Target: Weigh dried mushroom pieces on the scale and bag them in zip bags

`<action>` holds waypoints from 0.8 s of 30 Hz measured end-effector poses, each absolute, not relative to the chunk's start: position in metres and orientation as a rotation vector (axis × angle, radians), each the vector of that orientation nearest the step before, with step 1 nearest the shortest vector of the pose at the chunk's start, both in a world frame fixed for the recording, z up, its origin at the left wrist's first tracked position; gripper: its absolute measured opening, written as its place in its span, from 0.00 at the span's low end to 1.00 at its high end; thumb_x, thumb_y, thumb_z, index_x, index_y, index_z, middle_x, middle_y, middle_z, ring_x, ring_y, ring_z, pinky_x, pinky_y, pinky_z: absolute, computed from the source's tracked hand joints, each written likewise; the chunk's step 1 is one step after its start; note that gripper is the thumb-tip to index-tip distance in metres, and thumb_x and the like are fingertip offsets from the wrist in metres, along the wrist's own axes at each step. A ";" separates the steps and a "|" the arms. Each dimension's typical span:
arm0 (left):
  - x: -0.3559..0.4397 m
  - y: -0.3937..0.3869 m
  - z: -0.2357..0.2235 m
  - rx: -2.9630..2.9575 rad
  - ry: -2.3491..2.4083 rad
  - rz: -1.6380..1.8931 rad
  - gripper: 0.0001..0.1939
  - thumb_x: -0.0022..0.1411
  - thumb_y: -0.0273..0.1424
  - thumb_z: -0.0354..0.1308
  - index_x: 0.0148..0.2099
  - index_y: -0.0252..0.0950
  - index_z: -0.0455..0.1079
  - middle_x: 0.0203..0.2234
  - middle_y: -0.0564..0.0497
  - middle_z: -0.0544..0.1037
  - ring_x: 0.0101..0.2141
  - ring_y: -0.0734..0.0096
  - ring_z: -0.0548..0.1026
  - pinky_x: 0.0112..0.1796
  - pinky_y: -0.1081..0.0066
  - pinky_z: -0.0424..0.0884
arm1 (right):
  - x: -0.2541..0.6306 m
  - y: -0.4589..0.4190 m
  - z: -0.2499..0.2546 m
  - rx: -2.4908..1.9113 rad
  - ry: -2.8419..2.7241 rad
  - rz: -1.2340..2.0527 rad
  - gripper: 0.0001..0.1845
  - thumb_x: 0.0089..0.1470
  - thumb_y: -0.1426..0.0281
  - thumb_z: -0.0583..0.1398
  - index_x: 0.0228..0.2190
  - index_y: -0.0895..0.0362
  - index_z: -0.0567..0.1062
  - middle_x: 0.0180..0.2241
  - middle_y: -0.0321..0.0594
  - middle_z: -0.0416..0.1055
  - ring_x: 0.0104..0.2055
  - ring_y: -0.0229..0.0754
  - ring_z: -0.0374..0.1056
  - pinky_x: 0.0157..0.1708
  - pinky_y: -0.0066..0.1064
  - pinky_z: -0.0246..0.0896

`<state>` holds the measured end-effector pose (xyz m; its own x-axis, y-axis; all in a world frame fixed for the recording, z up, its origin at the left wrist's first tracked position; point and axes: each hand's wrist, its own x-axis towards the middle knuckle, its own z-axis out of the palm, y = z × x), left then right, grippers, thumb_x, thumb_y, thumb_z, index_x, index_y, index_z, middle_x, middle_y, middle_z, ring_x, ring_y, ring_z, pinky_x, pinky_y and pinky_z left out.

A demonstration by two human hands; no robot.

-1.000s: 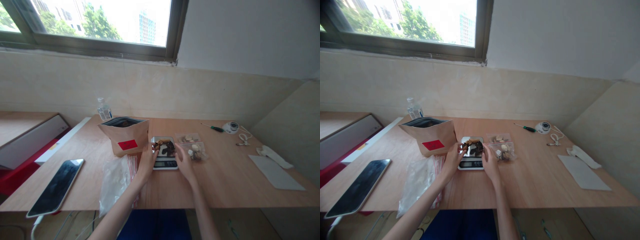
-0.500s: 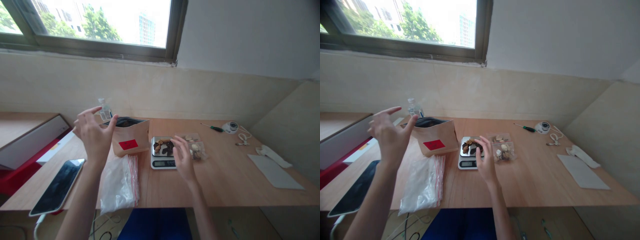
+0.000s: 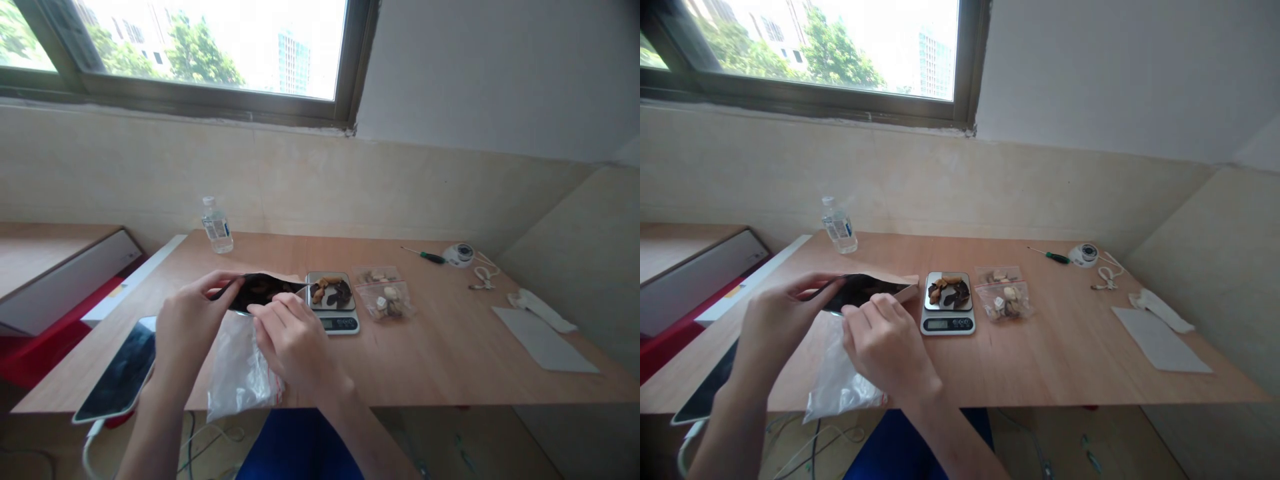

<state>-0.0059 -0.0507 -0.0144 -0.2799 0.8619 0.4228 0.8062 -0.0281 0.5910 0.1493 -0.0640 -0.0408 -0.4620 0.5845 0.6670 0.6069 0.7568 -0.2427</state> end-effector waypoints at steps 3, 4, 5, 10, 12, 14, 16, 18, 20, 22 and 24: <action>-0.005 -0.043 -0.021 1.786 2.128 1.345 0.14 0.55 0.44 0.55 0.36 0.43 0.76 0.28 0.54 0.80 0.32 0.62 0.77 0.31 0.71 0.68 | 0.143 -0.070 -0.039 -0.879 -2.205 -0.056 0.18 0.61 0.73 0.47 0.49 0.62 0.69 0.47 0.48 0.71 0.53 0.46 0.62 0.54 0.39 0.59; -0.006 -0.036 -0.023 1.762 2.055 1.423 0.14 0.55 0.44 0.56 0.37 0.42 0.76 0.31 0.53 0.80 0.34 0.63 0.77 0.33 0.71 0.69 | 0.141 -0.072 -0.039 -0.873 -2.190 -0.054 0.19 0.61 0.74 0.48 0.52 0.62 0.66 0.52 0.48 0.67 0.56 0.46 0.59 0.56 0.40 0.56; -0.007 -0.026 -0.024 1.732 1.958 1.498 0.15 0.56 0.43 0.56 0.39 0.40 0.75 0.34 0.52 0.80 0.36 0.63 0.77 0.36 0.70 0.70 | 0.140 -0.074 -0.039 -0.868 -2.171 -0.044 0.20 0.61 0.74 0.48 0.54 0.62 0.64 0.55 0.47 0.64 0.58 0.46 0.56 0.58 0.39 0.53; -0.005 0.021 -0.024 1.541 1.732 1.807 0.25 0.64 0.42 0.45 0.56 0.30 0.60 0.53 0.38 0.68 0.54 0.61 0.66 0.53 0.62 0.62 | 0.132 -0.081 -0.059 -1.039 -2.090 0.150 0.17 0.60 0.73 0.49 0.49 0.57 0.68 0.47 0.45 0.69 0.50 0.44 0.63 0.51 0.38 0.61; 0.000 0.022 -0.027 1.572 1.777 1.895 0.26 0.66 0.40 0.42 0.60 0.28 0.52 0.59 0.34 0.57 0.61 0.61 0.54 0.58 0.59 0.52 | 0.127 -0.080 -0.081 -1.280 -2.059 0.227 0.15 0.58 0.70 0.52 0.46 0.58 0.70 0.42 0.47 0.70 0.44 0.48 0.66 0.44 0.41 0.65; 0.008 0.010 -0.036 1.678 1.796 1.912 0.24 0.66 0.37 0.43 0.60 0.31 0.50 0.60 0.35 0.53 0.63 0.62 0.47 0.60 0.57 0.47 | 0.121 -0.077 -0.108 -1.537 -2.048 0.264 0.16 0.54 0.67 0.57 0.43 0.61 0.71 0.40 0.52 0.71 0.42 0.53 0.67 0.40 0.46 0.66; 0.013 -0.012 -0.053 1.761 1.803 1.859 0.19 0.65 0.35 0.46 0.56 0.35 0.56 0.57 0.38 0.56 0.61 0.60 0.51 0.58 0.57 0.53 | 0.114 -0.074 -0.134 -1.706 -2.053 0.264 0.20 0.49 0.65 0.62 0.43 0.64 0.71 0.40 0.58 0.71 0.43 0.58 0.67 0.40 0.50 0.65; 0.016 -0.036 -0.075 1.778 1.833 1.730 0.16 0.62 0.35 0.49 0.51 0.36 0.62 0.54 0.39 0.60 0.58 0.56 0.56 0.51 0.57 0.64 | 0.109 -0.072 -0.153 -1.764 -2.054 0.258 0.22 0.45 0.68 0.64 0.43 0.65 0.71 0.42 0.62 0.70 0.45 0.62 0.66 0.41 0.52 0.64; 0.015 -0.058 -0.099 1.700 1.970 1.610 0.16 0.62 0.36 0.49 0.49 0.36 0.64 0.53 0.39 0.60 0.56 0.53 0.59 0.49 0.54 0.65 | 0.107 -0.071 -0.164 -1.750 -2.024 0.279 0.18 0.45 0.72 0.63 0.41 0.63 0.72 0.43 0.61 0.70 0.46 0.62 0.66 0.42 0.52 0.63; 0.012 -0.074 -0.121 1.678 2.004 1.492 0.16 0.62 0.37 0.47 0.48 0.36 0.66 0.52 0.40 0.62 0.54 0.52 0.62 0.47 0.53 0.67 | 0.109 -0.070 -0.166 -1.707 -1.972 0.325 0.13 0.47 0.74 0.60 0.38 0.60 0.72 0.40 0.56 0.71 0.44 0.60 0.66 0.41 0.52 0.63; 0.008 -0.084 -0.138 1.623 1.944 1.386 0.16 0.61 0.38 0.45 0.45 0.37 0.68 0.45 0.42 0.68 0.46 0.56 0.70 0.39 0.58 0.72 | 0.112 -0.069 -0.165 -1.672 -1.919 0.366 0.09 0.48 0.75 0.58 0.35 0.58 0.72 0.37 0.52 0.71 0.42 0.57 0.67 0.40 0.51 0.64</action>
<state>0.0085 -0.0838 -0.1381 -0.3460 0.8658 0.3616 0.6241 -0.0754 0.7777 0.1119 -0.0694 -0.1653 -0.0629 0.9705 0.2328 0.8166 0.1841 -0.5470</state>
